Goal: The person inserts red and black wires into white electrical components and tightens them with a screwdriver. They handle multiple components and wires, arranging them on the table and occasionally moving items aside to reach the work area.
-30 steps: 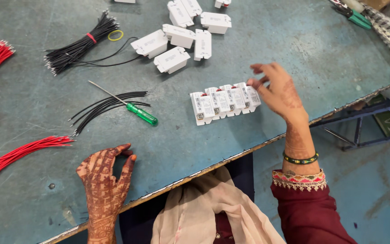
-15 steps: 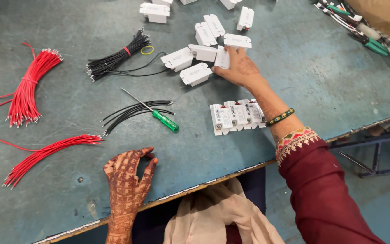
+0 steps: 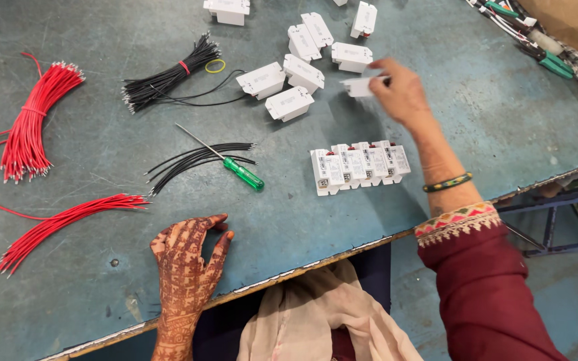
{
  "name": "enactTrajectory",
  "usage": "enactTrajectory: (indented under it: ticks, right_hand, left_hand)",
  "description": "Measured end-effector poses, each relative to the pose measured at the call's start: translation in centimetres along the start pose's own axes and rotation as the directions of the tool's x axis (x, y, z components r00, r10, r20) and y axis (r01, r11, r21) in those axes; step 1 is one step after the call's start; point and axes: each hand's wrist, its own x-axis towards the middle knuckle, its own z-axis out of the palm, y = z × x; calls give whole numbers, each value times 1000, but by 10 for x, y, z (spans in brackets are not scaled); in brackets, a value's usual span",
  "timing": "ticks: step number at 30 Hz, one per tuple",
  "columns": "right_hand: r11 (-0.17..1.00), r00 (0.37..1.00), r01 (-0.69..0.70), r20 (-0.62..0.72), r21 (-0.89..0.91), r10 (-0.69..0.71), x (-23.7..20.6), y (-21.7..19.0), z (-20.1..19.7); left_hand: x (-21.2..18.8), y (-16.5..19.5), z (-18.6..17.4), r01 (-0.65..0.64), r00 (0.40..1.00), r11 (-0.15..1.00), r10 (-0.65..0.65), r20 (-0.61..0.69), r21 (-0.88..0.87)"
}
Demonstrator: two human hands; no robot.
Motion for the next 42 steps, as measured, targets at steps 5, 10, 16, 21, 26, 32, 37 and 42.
enactTrajectory:
  ticks: [5,10,16,21,26,32,37,42]
  right_hand:
    - [996,996,-80,-33,-46,79,-9,27,-44]
    - [979,987,-81,124,-189,105,-21,39,-70]
    - [894,883,-61,394,-443,256,-27,46,-75]
    - [837,879,61,427,-545,214,-40,36,-53]
    - [829,934,-38,276,-558,228,-64,31,-44]
    - [987,988,74,-127,-141,-92,-98,45,-39]
    - [994,988,102,-118,50,-95,-122,40,-27]
    - [977,986,116,-100,-177,-135,-132,17,-12]
  left_hand:
    - [0,-1,1,1,1000,1000,-1,-3,6]
    - [-1,-4,0,1,1000,1000,-1,6,16]
    - [-1,-7,1,-1,1000,998,0,8,64]
    - [-1,-6,1,10,1000,1000,-10,-1,21]
    - [-2,-3,2,13,1000,996,-13,0,86]
    - [-2,0,7,17,1000,999,-17,-12,42]
    - [-2,3,13,29,999,999,-27,-24,45]
    - [-2,5,14,-12,998,999,14,-54,34]
